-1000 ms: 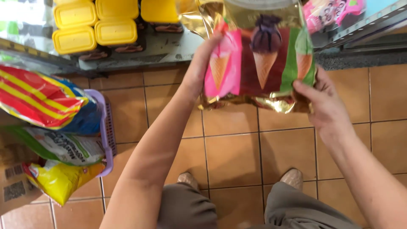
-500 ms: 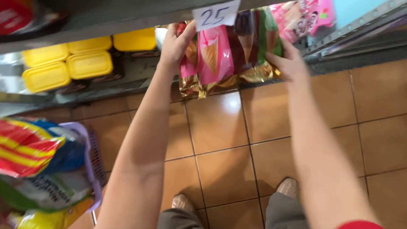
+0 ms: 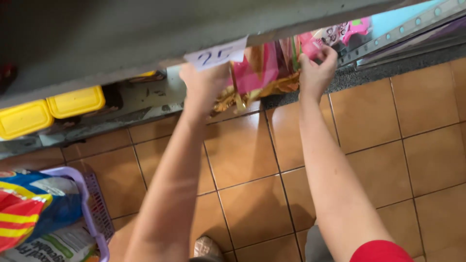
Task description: Selecting various snack items from store shelves and placing them into baskets on the floor.
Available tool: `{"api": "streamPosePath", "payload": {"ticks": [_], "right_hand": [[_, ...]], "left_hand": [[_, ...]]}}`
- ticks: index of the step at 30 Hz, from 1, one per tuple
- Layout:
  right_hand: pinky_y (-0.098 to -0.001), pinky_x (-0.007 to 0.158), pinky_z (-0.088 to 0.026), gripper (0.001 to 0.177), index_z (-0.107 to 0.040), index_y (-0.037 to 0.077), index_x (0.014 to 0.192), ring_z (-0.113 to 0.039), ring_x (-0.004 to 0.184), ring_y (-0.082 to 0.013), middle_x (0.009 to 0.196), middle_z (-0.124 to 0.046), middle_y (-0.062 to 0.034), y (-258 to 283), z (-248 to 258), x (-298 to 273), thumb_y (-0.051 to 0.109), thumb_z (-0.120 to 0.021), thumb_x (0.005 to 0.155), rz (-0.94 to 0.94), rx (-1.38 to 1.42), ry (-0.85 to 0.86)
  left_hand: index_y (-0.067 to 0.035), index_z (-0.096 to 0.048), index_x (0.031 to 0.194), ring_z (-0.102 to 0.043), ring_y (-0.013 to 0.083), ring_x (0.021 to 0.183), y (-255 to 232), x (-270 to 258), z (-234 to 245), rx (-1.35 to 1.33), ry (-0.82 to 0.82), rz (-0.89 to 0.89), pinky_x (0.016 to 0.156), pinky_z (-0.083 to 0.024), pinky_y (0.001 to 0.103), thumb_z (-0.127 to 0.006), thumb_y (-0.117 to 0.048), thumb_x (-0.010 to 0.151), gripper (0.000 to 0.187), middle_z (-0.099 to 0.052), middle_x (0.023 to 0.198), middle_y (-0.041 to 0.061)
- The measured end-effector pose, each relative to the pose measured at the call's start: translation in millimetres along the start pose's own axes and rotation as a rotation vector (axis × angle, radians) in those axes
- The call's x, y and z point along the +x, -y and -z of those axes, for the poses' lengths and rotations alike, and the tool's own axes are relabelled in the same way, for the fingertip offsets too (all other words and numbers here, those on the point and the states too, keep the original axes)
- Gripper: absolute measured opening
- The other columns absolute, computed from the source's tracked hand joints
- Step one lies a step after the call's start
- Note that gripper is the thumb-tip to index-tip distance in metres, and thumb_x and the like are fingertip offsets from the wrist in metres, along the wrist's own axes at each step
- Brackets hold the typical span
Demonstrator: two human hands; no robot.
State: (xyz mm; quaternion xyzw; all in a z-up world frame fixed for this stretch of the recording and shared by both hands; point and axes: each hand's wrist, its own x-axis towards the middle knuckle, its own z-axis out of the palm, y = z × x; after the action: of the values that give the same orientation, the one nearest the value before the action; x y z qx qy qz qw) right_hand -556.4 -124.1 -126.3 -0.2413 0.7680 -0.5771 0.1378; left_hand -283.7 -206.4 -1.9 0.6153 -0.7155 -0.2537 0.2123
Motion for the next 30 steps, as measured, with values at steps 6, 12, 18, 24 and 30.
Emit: {"api": "streamPosePath", "payload": {"ticks": [6, 12, 18, 24, 30], "right_hand": [[-0.0402, 0.110, -0.047, 0.098, -0.031, -0.012, 0.147, -0.055, 0.128, -0.0377, 0.141, -0.046, -0.0270, -43.1, -10.2, 23.3, 0.012, -0.097, 0.077, 0.182, -0.140, -0.185], [-0.0419, 0.095, -0.066, 0.074, -0.035, -0.002, 0.142, -0.072, 0.117, -0.0328, 0.133, -0.059, -0.0202, -27.6, -33.1, 67.5, 0.025, -0.072, 0.084, -0.372, 0.145, -0.202], [-0.0443, 0.101, -0.051, 0.065, -0.028, 0.010, 0.153, -0.061, 0.118, -0.0238, 0.141, -0.052, -0.0134, -41.0, -13.6, 126.8, 0.047, -0.041, 0.102, -0.430, 0.746, -0.038], [-0.0382, 0.099, -0.054, 0.035, -0.060, 0.001, 0.133, -0.061, 0.104, -0.0232, 0.115, -0.068, -0.0145, 68.4, 10.0, 25.0, -0.003, -0.079, 0.104, 0.483, 0.147, -0.132], [-0.0512, 0.111, -0.058, 0.046, -0.052, 0.006, 0.134, -0.063, 0.128, -0.0324, 0.140, -0.059, -0.0180, 140.1, 96.4, -83.1, -0.001, -0.073, 0.093, -0.142, 0.962, -0.050]], "left_hand": [[-0.011, -0.055, 0.144, -0.036, 0.0490, 0.144, -25.9, -50.4, -42.1, 0.315, -0.269, -0.133, 0.113, -0.018, 0.076, -0.058, -0.072, 0.097, 0.077, -0.045, 0.152, 0.024], [-0.030, -0.053, 0.144, -0.054, 0.0415, 0.121, -43.7, -53.1, -8.9, 0.101, 0.147, -0.320, 0.106, -0.028, 0.070, -0.066, -0.072, 0.079, 0.079, -0.065, 0.118, 0.017], [-0.030, -0.055, 0.143, -0.066, 0.0343, 0.103, -19.6, -48.2, -28.7, 0.064, 0.203, -0.195, 0.100, -0.034, 0.068, -0.069, -0.061, 0.081, 0.071, -0.074, 0.096, 0.006], [-0.033, -0.056, 0.139, -0.049, 0.0428, 0.125, -28.0, -42.2, -46.3, 0.187, 0.001, -0.233, 0.104, -0.010, 0.082, -0.070, -0.064, 0.077, 0.071, -0.070, 0.118, 0.011], [-0.034, -0.050, 0.147, -0.035, 0.0446, 0.139, -55.8, -56.1, 16.8, 0.081, 0.146, -0.194, 0.113, -0.004, 0.079, -0.066, -0.070, 0.083, 0.075, -0.058, 0.135, 0.016]]}}
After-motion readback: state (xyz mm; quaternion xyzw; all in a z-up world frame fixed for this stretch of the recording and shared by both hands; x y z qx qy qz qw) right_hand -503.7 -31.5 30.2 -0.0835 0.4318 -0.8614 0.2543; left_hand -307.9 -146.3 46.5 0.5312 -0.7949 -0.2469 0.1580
